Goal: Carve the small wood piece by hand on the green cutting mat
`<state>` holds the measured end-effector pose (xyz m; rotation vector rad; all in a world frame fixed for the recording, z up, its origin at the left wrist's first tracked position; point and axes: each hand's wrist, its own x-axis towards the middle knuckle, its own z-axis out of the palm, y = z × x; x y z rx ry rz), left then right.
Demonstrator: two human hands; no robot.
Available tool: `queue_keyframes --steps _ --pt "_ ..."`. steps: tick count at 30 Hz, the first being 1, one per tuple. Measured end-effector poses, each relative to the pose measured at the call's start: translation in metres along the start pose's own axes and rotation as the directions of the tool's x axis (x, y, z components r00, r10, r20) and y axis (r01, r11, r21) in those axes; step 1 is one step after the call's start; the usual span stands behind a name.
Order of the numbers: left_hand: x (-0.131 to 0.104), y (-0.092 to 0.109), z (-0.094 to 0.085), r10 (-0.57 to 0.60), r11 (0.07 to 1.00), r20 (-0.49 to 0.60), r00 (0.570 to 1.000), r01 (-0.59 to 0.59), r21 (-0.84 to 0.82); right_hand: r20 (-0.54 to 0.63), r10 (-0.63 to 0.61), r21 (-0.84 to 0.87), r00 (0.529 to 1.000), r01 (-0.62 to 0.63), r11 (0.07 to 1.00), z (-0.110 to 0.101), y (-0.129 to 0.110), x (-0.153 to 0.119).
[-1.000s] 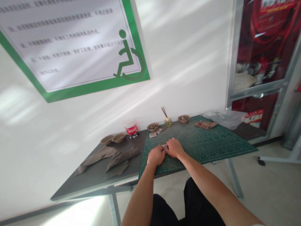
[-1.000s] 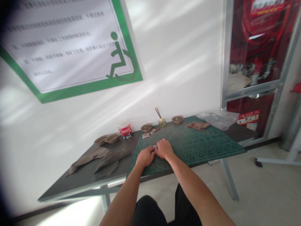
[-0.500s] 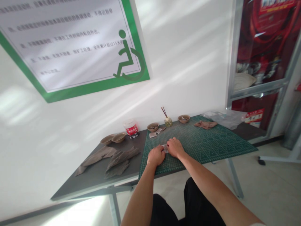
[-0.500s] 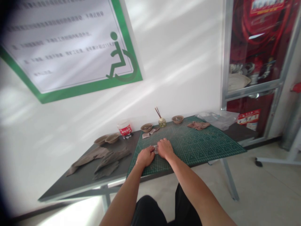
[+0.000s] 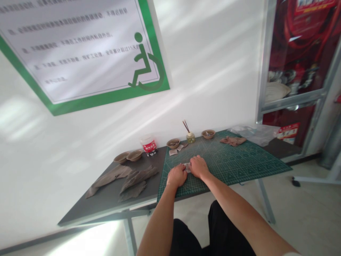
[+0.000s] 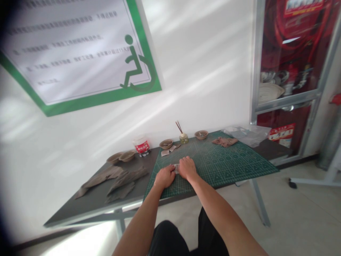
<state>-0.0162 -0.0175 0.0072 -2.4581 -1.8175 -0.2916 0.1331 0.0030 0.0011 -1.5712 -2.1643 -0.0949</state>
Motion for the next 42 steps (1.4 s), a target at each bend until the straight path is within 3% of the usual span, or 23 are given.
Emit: queue_keyframes --steps 10,24,35,42 --pt "-0.0028 0.0048 -0.0064 -0.058 0.998 0.035 0.998 0.059 -0.016 0.045 -0.144 0.044 0.989 0.142 0.989 -0.002 0.0028 0.0012" --pt "-0.002 0.0042 -0.0052 -0.031 0.999 0.028 0.999 0.031 -0.022 -0.025 -0.006 0.003 1.0 0.006 1.0 0.0021 0.0019 0.0" --pt "-0.0031 0.0064 -0.0081 -0.05 0.999 0.038 0.998 0.05 -0.009 0.027 -0.089 0.027 0.996 0.088 0.996 -0.0053 0.0017 -0.0027" --pt "-0.0025 0.0058 -0.0066 -0.039 0.999 0.039 0.998 0.039 -0.001 -0.024 0.031 -0.003 0.999 -0.031 1.0 -0.0014 0.0004 -0.0042"
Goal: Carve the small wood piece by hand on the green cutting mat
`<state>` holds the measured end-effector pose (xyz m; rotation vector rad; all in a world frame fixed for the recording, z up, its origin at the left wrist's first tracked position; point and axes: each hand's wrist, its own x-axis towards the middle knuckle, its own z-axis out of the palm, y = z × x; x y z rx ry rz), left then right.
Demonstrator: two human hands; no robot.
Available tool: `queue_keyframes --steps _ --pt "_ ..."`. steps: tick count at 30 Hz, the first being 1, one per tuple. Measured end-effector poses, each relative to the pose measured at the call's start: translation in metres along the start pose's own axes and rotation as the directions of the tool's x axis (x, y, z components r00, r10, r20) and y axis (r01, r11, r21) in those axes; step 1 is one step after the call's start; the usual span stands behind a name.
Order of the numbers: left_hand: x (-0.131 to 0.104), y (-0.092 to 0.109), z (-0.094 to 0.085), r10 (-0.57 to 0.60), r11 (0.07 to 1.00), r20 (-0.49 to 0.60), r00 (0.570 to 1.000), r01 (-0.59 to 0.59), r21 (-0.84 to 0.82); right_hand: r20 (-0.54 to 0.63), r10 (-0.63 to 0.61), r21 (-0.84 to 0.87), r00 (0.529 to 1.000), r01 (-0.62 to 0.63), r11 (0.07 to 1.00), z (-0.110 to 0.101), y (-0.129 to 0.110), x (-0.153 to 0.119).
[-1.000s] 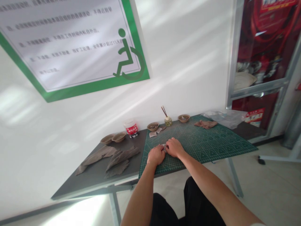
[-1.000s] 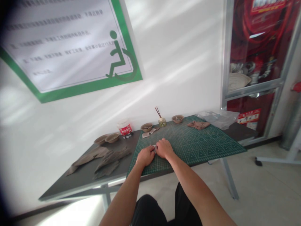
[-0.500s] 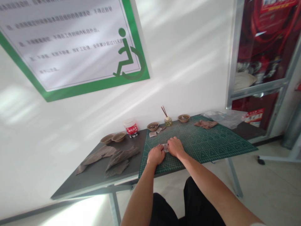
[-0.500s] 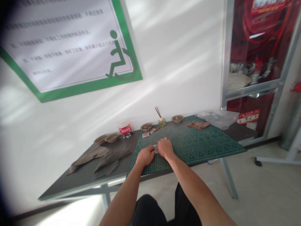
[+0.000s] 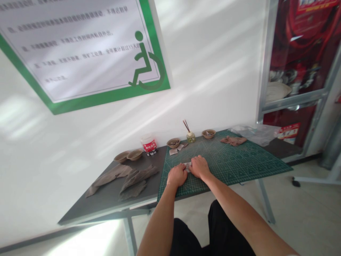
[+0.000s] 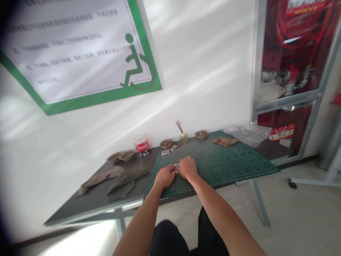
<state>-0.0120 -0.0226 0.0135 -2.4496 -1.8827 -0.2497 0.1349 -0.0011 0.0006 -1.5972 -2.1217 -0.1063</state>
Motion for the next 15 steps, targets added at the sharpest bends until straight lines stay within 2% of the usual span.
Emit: queue_keyframes --steps 8,13,15 --pt "0.0037 -0.0069 0.0082 0.035 0.999 -0.042 0.999 -0.034 0.018 0.001 -0.023 -0.014 1.0 0.023 1.0 0.0044 0.0032 0.0036" --pt "0.0027 -0.0052 0.0058 0.018 1.0 -0.021 1.0 -0.017 0.023 0.035 -0.121 0.015 0.992 0.121 0.993 0.0003 0.0028 0.0039" --pt "0.0021 -0.0043 0.0046 0.015 1.0 -0.021 1.0 -0.014 0.017 0.034 -0.118 0.018 0.992 0.117 0.993 -0.0007 0.0021 0.0034"
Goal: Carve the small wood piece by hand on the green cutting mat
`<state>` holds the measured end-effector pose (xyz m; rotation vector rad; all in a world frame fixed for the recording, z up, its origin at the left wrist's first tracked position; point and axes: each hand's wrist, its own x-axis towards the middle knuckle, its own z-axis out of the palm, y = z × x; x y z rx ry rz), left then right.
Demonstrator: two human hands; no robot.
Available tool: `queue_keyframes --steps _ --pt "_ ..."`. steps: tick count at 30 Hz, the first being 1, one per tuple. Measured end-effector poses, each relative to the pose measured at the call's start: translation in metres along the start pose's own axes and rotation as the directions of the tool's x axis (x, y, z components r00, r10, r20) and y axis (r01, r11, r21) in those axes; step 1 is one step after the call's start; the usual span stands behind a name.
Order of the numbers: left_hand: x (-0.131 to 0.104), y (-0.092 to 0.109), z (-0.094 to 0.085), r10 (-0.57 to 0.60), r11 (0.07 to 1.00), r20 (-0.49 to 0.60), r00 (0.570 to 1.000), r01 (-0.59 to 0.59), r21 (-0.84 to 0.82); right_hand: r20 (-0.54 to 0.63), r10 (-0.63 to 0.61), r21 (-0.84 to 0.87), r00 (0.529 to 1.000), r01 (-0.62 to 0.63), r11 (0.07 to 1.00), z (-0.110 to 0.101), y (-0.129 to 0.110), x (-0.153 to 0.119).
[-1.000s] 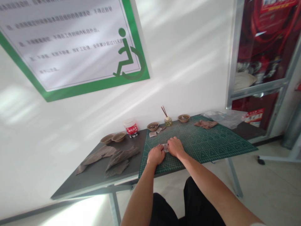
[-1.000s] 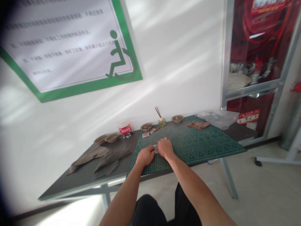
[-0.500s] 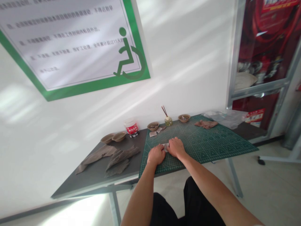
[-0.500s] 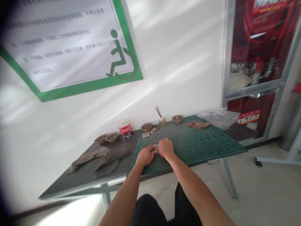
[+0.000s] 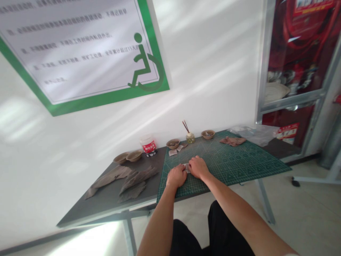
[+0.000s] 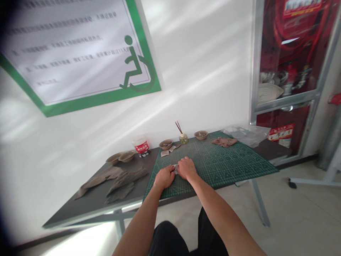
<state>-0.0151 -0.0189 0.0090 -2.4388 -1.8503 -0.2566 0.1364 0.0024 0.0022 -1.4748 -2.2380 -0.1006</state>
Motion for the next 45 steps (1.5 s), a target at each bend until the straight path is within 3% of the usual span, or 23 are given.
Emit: queue_keyframes --steps 11,20,31,41,45 --pt "0.0007 -0.0004 0.001 0.004 1.0 0.0 1.0 -0.004 -0.01 -0.05 0.1 -0.031 0.994 -0.102 0.994 0.0052 0.0007 -0.0009" --pt "0.0014 -0.0014 0.0029 -0.023 0.999 0.004 1.0 0.023 -0.026 0.032 -0.043 0.019 0.999 0.043 0.999 0.0016 0.0017 0.0014" --pt "0.0008 -0.0005 0.0009 0.008 1.0 -0.002 1.0 -0.008 -0.014 -0.03 0.075 -0.013 0.997 -0.075 0.997 0.005 0.0003 -0.0005" --pt "0.0008 -0.0015 0.002 -0.008 1.0 -0.006 1.0 0.008 -0.016 0.04 -0.065 0.038 0.997 0.063 0.997 0.0042 0.0035 0.0033" --pt "0.0004 -0.0012 0.0021 -0.014 1.0 -0.006 1.0 0.014 -0.022 0.027 -0.051 0.047 0.998 0.05 0.998 0.0015 0.0017 0.0007"
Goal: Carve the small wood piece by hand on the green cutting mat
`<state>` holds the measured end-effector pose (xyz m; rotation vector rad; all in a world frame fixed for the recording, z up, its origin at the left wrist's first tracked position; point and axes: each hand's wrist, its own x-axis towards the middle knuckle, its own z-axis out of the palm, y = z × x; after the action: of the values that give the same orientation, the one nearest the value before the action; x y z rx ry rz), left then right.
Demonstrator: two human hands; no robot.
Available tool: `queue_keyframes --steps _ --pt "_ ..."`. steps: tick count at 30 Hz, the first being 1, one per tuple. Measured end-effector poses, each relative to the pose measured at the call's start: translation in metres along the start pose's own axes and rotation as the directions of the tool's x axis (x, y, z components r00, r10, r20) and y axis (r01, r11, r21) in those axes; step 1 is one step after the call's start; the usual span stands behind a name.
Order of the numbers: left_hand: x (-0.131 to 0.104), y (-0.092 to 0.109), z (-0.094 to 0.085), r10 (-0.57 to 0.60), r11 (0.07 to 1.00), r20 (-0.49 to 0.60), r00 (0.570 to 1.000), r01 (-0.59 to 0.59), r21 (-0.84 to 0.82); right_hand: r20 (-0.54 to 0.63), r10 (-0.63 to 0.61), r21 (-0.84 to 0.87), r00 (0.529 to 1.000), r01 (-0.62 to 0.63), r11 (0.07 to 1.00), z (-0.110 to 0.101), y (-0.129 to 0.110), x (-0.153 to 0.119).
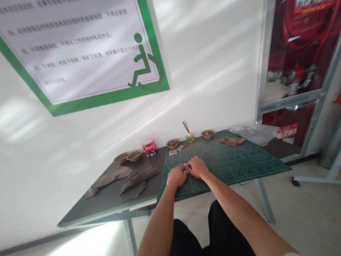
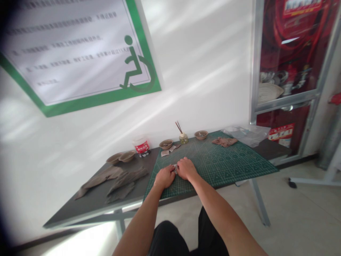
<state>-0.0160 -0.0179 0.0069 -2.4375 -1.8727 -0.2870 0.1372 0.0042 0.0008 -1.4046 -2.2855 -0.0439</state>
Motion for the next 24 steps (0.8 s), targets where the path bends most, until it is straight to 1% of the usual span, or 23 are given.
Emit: queue_keyframes --steps 5,8,12,15,20,24 --pt "0.0004 0.0002 -0.0004 -0.005 1.0 0.012 1.0 0.005 0.006 -0.006 0.06 -0.024 0.998 -0.06 0.998 -0.0025 -0.002 -0.0031" --pt "0.0007 0.0 0.0001 0.023 1.0 -0.001 1.0 -0.023 0.007 -0.015 0.099 -0.037 0.995 -0.1 0.994 -0.0021 -0.0023 -0.0028" --pt "0.0002 0.0009 -0.0005 0.024 1.0 -0.002 1.0 -0.024 0.021 -0.031 0.11 -0.059 0.993 -0.112 0.992 -0.0007 -0.0026 -0.0009" --pt "-0.0008 0.0024 -0.0025 0.006 1.0 0.012 1.0 -0.007 0.022 -0.035 0.083 -0.052 0.996 -0.085 0.995 -0.0014 -0.0024 0.0008" --pt "-0.0007 0.0016 -0.0032 0.014 1.0 0.003 1.0 -0.014 0.001 0.031 -0.043 0.004 0.999 0.043 0.999 -0.0048 -0.0015 0.0027" --pt "0.0004 -0.0009 -0.0011 0.032 0.999 -0.004 0.999 -0.032 -0.002 0.028 -0.053 0.015 0.998 0.053 0.998 -0.0055 -0.002 0.0014"
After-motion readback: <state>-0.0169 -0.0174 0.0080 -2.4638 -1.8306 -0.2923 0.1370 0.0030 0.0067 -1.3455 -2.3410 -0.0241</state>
